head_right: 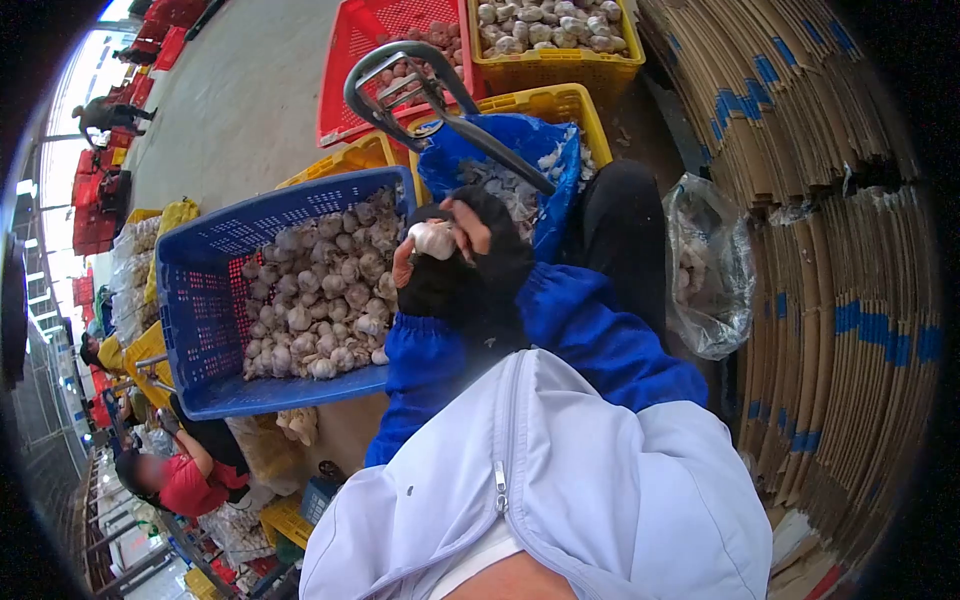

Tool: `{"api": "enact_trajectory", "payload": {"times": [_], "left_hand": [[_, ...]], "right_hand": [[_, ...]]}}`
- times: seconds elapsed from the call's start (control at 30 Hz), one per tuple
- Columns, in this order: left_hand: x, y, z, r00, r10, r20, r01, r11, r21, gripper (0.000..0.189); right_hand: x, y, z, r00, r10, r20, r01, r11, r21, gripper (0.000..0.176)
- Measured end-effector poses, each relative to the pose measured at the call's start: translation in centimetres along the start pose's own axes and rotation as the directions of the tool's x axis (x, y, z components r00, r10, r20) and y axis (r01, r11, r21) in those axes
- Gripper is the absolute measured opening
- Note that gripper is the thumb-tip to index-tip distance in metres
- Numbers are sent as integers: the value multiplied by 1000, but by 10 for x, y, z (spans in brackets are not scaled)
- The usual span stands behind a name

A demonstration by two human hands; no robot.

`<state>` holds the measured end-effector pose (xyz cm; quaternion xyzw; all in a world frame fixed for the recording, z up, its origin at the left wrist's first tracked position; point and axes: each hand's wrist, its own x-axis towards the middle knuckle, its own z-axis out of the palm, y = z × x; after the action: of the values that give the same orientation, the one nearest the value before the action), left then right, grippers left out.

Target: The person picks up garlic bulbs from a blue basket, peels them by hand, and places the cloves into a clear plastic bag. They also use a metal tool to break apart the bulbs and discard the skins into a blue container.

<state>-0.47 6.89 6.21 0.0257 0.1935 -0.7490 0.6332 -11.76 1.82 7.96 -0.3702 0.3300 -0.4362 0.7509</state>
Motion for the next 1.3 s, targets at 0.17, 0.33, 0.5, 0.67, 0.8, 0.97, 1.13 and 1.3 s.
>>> {"api": "enact_trajectory", "payload": {"times": [0.17, 0.33, 0.5, 0.67, 0.8, 0.97, 1.13, 1.3], "left_hand": [[-4, 9, 1, 971, 141, 191, -233, 725, 648, 48], [30, 46, -19, 776, -630, 5, 619, 761, -196, 56], [16, 21, 3, 887, -429, -171, 452, 882, 131, 51], [-8, -8, 21, 984, 177, 37, -124, 513, 849, 45], [10, 1, -16, 966, 250, 59, -192, 549, 814, 46], [17, 15, -44, 944, 259, 204, -318, 548, 773, 36], [19, 6, -35, 825, 438, 357, -504, 286, 815, 31], [8, -6, 3, 840, 249, 483, -505, 28, 863, 31]], "right_hand": [[17, 31, -31, 984, -120, -135, 103, 986, -131, 31], [5, 5, -17, 954, 133, 269, -148, 988, 38, 25], [-4, -18, 3, 994, -29, 105, 44, 989, -143, 20], [10, -3, -6, 882, -400, 248, 460, 845, -273, 11], [-2, 5, 0, 900, -395, -184, 348, 906, -240, 9], [-1, -15, -15, 991, 80, -110, -73, 995, 65, 18], [7, 7, -17, 916, -400, -25, 376, 878, -298, 23], [22, 33, -28, 955, 9, 297, -87, 964, 249, 38]]}}
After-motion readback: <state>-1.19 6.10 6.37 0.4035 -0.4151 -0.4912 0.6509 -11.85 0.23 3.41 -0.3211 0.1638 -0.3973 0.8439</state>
